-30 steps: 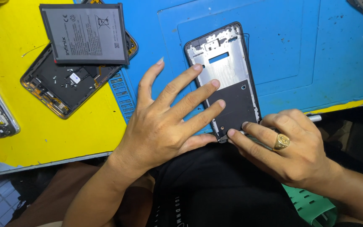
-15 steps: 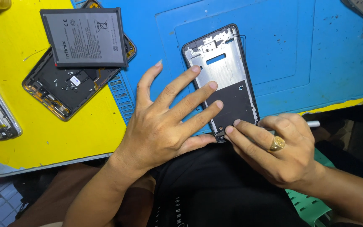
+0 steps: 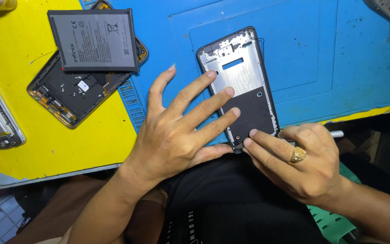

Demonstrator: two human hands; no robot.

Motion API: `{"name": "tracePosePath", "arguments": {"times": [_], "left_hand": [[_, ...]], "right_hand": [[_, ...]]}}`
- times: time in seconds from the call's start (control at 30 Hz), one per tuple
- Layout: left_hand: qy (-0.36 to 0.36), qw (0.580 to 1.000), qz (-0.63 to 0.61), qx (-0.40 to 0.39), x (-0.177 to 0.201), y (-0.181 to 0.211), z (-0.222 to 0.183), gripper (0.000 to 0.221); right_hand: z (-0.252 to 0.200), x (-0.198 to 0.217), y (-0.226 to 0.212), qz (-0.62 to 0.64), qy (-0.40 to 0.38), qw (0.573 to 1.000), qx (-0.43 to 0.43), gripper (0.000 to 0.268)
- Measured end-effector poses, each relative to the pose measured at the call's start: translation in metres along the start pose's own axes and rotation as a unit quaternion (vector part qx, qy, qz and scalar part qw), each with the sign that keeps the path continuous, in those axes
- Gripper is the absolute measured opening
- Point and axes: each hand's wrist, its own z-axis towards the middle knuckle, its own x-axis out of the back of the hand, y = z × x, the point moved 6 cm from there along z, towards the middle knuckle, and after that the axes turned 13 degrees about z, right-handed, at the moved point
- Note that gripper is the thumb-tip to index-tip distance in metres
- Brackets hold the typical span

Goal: Cleaning adhesive and residue from a mobile phone frame using a metal scraper and a toothbrush.

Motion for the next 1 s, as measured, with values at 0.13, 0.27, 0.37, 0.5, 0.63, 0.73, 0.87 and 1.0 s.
{"name": "tracePosePath", "arguments": {"times": [0.13, 0.27, 0.37, 0.5, 0.63, 0.73, 0.87, 1.0], "left_hand": [[-0.003, 1.000, -0.001, -0.002, -0.0014, 0.0003, 0.0008, 0.049], [0.005, 1.000, -0.005, -0.001, -0.0008, 0.0000, 0.0003, 0.048], [-0.004, 1.000, -0.002, 0.001, -0.0017, -0.0006, 0.0000, 0.049], [0.003, 1.000, 0.002, 0.003, -0.0006, -0.0008, -0.0006, 0.049], [0.002, 1.000, -0.002, -0.002, -0.0012, -0.0003, 0.0017, 0.048], [0.000, 1.000, -0.001, 0.004, -0.0013, -0.0001, 0.0004, 0.049], [-0.001, 1.000, -0.004, 0.003, -0.0003, -0.0009, 0.0016, 0.051], [-0.002, 1.000, 0.001, 0.008, -0.0004, -0.0008, 0.0016, 0.051]], "right_hand": [[0.0007, 0.0011, 0.0011, -0.009, 0.005, 1.000, 0.003, 0.012], [-0.0002, 0.0011, 0.0006, 0.002, -0.007, 1.000, -0.004, 0.015], [0.0017, -0.0005, 0.0037, -0.005, 0.000, 1.000, -0.003, 0.014], [0.0004, 0.0009, 0.0016, 0.009, -0.012, 1.000, -0.017, 0.015], [0.0038, 0.0015, 0.0034, -0.002, 0.004, 1.000, -0.007, 0.014], [0.0004, 0.0016, 0.0019, 0.008, -0.002, 1.000, -0.011, 0.015], [0.0029, 0.0006, 0.0037, 0.001, 0.003, 1.000, -0.001, 0.014], [0.0033, 0.0025, 0.0025, 0.010, 0.007, 1.000, 0.000, 0.014]]}}
